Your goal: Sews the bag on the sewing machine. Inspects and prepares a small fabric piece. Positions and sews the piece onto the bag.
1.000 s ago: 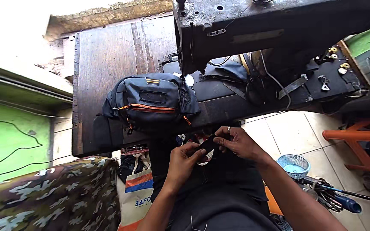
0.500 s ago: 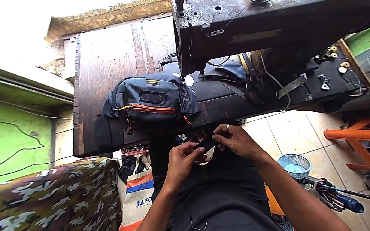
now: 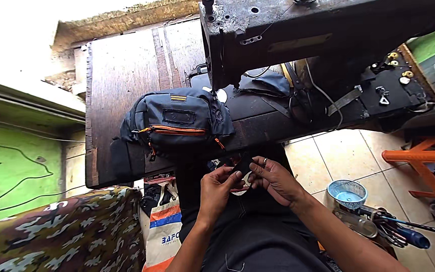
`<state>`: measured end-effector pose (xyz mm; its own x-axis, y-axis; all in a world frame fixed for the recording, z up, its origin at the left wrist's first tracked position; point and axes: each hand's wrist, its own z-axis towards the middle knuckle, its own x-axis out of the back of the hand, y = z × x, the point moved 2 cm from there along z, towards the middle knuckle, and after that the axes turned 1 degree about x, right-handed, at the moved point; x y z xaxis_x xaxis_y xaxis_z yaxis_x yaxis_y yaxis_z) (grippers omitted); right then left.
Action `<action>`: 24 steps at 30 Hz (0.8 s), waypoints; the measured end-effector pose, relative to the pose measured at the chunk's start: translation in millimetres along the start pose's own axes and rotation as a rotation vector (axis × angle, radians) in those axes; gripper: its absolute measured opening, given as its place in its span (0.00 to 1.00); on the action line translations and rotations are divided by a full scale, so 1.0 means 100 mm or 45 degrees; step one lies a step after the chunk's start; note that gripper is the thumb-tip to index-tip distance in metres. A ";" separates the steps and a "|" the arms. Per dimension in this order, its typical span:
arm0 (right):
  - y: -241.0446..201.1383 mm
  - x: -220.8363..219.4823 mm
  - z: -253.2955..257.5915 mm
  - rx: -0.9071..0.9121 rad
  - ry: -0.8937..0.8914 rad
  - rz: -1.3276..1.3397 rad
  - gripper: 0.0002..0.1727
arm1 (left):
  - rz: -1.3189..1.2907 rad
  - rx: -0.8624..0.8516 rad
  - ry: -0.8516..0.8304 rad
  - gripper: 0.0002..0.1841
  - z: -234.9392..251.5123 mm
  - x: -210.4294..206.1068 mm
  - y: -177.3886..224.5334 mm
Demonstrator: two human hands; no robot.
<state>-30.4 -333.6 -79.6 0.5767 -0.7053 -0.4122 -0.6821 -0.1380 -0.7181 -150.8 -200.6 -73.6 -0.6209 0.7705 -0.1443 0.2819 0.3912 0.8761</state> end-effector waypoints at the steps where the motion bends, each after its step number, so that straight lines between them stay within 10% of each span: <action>1: 0.04 -0.04 -0.02 -0.039 0.024 0.048 0.08 | -0.003 -0.009 0.010 0.06 0.00 0.00 -0.01; 21: -0.07 -0.05 0.00 0.340 0.288 -0.429 0.07 | -0.300 0.029 -0.265 0.26 -0.07 -0.02 -0.17; 24: -0.06 -0.04 -0.01 0.399 0.298 -0.515 0.07 | -0.183 0.018 -0.217 0.09 -0.07 -0.07 -0.14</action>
<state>-29.1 -331.2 -73.0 0.6247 -0.7798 0.0402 -0.2409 -0.2415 -0.9400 -155.4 -214.6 -81.3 -0.5233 0.7795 -0.3442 0.2100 0.5094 0.8345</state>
